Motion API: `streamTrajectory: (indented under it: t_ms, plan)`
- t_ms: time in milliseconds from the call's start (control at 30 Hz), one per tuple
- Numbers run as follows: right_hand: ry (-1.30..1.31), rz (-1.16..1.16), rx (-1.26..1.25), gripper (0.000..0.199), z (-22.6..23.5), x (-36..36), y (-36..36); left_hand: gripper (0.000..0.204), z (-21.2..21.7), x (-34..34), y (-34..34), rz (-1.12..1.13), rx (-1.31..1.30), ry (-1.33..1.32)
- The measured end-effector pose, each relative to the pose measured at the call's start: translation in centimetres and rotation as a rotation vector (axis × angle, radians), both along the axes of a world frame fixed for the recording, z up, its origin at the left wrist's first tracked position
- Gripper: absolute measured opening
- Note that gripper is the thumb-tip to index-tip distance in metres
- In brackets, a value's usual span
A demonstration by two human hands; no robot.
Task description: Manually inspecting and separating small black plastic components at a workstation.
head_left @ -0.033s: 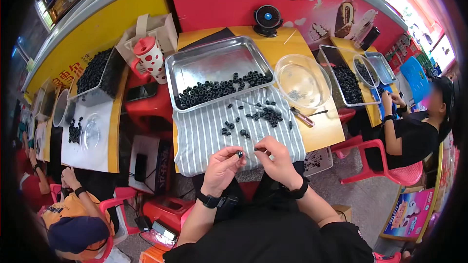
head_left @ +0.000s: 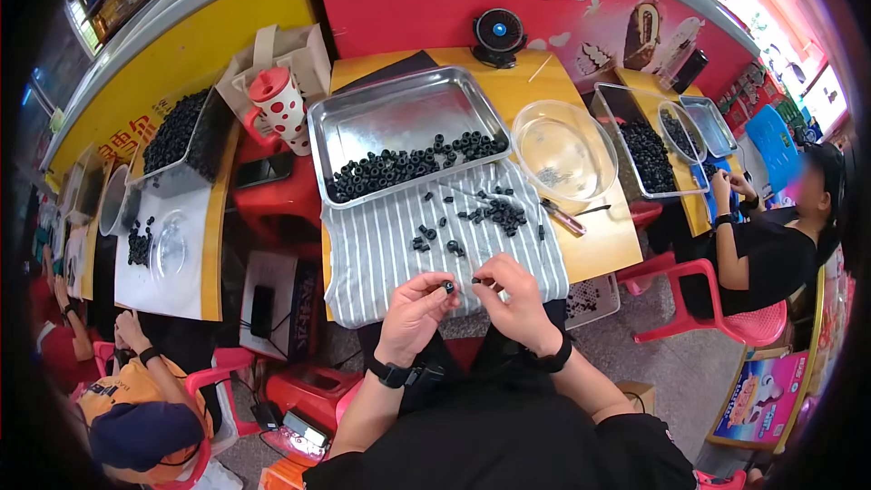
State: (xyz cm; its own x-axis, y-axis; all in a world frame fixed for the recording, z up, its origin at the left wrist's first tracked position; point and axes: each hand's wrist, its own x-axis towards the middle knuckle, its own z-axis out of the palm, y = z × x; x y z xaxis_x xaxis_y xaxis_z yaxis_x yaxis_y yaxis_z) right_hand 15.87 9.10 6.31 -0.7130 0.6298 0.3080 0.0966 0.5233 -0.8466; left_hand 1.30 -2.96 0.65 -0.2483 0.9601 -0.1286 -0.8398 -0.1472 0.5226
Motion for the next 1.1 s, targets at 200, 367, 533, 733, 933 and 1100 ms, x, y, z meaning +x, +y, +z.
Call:
streamTrajectory:
  t_ms: [200, 367, 533, 733, 933, 1100]
  plan:
    - [0.122, 0.077, -0.122, 0.013, 0.9, -0.5, -0.6, 0.024, 0.4, 0.6, 0.2, 0.009, 0.001, 0.035]
    - [0.181, 0.094, -0.269, 0.016, 0.1, -0.4, -0.5, 0.025, 0.6, 0.8, 0.1, 0.011, 0.0, 0.04]
    - [0.245, 0.127, -0.514, 0.014, -0.2, -0.1, -1.2, 0.025, 1.0, 1.2, 0.1, 0.027, -0.017, 0.112]
    - [0.282, 0.125, -0.647, 0.012, 0.0, 0.2, -1.4, 0.025, 1.6, 1.4, 0.0, 0.037, 0.008, 0.174]
    - [0.248, 0.123, -0.516, 0.013, -0.5, 0.5, -1.3, 0.026, 1.5, 1.3, -0.2, 0.043, 0.009, 0.222]
    - [0.192, 0.124, -0.376, 0.013, -0.3, 0.6, -1.3, 0.025, 1.4, 1.3, -0.2, 0.052, 0.004, 0.259]
